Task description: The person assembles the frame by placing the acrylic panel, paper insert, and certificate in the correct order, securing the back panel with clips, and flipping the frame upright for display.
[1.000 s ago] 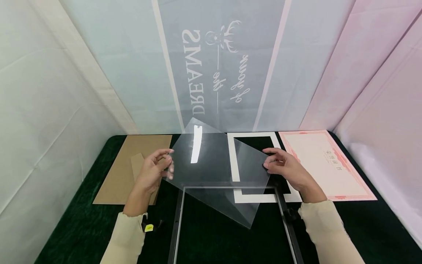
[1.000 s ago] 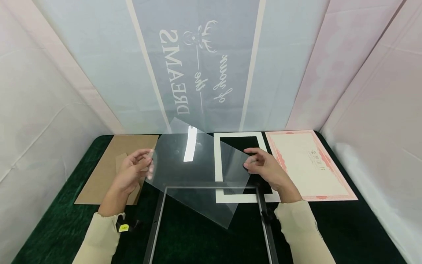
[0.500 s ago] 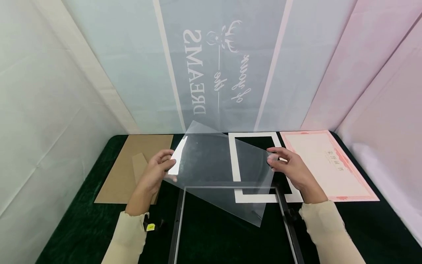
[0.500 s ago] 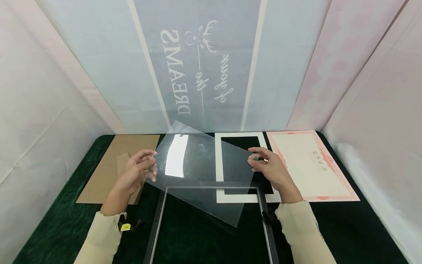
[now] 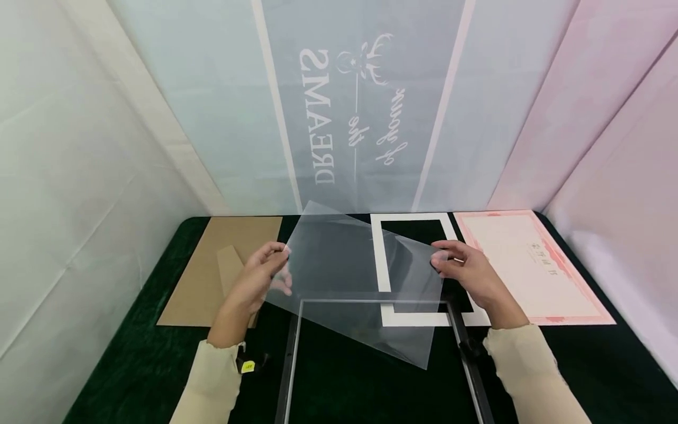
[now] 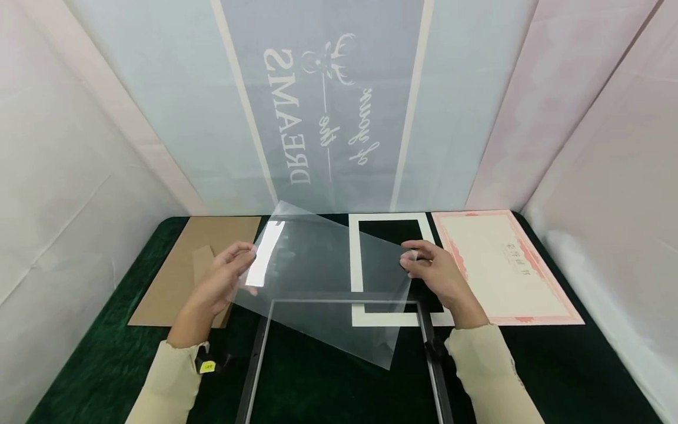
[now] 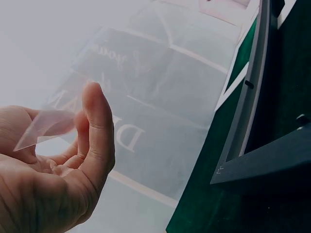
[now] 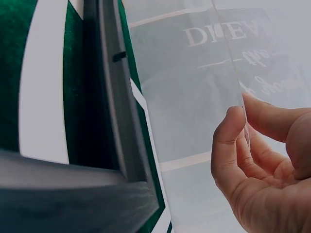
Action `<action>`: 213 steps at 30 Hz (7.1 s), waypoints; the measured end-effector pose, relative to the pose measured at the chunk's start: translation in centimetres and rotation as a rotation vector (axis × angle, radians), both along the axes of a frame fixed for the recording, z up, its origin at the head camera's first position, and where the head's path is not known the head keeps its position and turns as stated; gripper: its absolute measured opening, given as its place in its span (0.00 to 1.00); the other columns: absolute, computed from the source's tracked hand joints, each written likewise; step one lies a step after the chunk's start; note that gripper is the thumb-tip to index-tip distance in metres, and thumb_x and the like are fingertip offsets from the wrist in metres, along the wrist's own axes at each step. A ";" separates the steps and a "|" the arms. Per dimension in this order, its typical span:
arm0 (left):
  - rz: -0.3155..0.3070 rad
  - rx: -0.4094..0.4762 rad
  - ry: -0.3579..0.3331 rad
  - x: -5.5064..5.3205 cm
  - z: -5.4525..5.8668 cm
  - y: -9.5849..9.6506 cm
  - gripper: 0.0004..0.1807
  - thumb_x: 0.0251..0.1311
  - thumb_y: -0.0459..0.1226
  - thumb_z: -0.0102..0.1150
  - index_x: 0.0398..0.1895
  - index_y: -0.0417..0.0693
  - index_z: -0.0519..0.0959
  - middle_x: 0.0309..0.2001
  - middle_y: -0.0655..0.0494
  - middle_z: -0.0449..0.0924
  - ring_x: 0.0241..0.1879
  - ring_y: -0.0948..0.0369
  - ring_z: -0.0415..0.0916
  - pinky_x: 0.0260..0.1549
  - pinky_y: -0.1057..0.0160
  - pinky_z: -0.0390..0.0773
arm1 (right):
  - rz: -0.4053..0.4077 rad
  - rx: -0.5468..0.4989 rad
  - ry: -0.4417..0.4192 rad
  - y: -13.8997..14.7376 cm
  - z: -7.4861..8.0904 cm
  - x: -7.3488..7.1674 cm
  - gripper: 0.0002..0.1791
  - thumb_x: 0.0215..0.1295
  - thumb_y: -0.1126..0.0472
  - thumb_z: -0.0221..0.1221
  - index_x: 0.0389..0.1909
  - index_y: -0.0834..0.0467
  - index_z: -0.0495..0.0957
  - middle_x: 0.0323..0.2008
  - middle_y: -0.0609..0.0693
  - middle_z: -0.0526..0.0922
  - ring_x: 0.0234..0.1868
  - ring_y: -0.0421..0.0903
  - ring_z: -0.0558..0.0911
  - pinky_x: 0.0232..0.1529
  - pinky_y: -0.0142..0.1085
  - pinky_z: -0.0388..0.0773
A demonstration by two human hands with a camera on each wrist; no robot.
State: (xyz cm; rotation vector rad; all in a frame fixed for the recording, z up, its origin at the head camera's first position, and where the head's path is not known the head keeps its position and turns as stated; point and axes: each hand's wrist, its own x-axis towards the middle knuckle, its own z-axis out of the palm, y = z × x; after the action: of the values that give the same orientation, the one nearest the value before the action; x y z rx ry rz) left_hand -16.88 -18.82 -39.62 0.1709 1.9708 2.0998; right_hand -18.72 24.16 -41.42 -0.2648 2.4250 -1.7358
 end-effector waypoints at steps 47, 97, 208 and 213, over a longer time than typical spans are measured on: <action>-0.224 -0.165 -0.024 1.3 -1.9 -0.3 0.28 0.77 0.40 0.44 0.75 0.47 0.54 0.22 0.59 0.82 0.19 0.65 0.78 0.22 0.65 0.82 | 0.112 0.078 -0.126 2.0 -1.7 2.2 0.30 0.70 0.57 0.60 0.65 0.72 0.66 0.47 0.61 0.83 0.37 0.42 0.83 0.38 0.35 0.83; -0.185 -0.421 -0.002 2.4 -3.4 0.1 0.18 0.64 0.25 0.58 0.57 0.31 0.72 0.37 0.38 0.78 0.23 0.58 0.82 0.27 0.58 0.86 | 0.215 0.163 -0.155 2.4 -1.5 3.2 0.22 0.67 0.61 0.63 0.54 0.71 0.74 0.40 0.63 0.85 0.29 0.46 0.84 0.34 0.36 0.85; -0.148 -0.830 0.102 5.8 -3.3 1.4 0.42 0.54 0.29 0.69 0.72 0.31 0.61 0.40 0.46 0.74 0.16 0.62 0.76 0.18 0.65 0.78 | 0.363 0.729 0.403 1.0 -2.0 2.3 0.14 0.65 0.66 0.63 0.50 0.53 0.84 0.47 0.48 0.86 0.43 0.42 0.85 0.38 0.33 0.81; -0.139 -0.854 0.111 3.0 -2.4 1.6 0.36 0.55 0.30 0.68 0.68 0.32 0.68 0.43 0.45 0.78 0.16 0.62 0.76 0.19 0.64 0.79 | 0.257 0.758 0.452 1.2 -1.9 2.6 0.14 0.63 0.67 0.65 0.49 0.53 0.85 0.45 0.47 0.88 0.42 0.43 0.85 0.40 0.38 0.82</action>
State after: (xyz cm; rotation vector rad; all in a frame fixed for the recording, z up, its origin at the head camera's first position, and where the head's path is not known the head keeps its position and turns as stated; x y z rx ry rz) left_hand -13.89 -17.26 -42.06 0.2436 2.6266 1.0391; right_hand -16.08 25.39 -43.27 -0.8775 2.9664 -0.6125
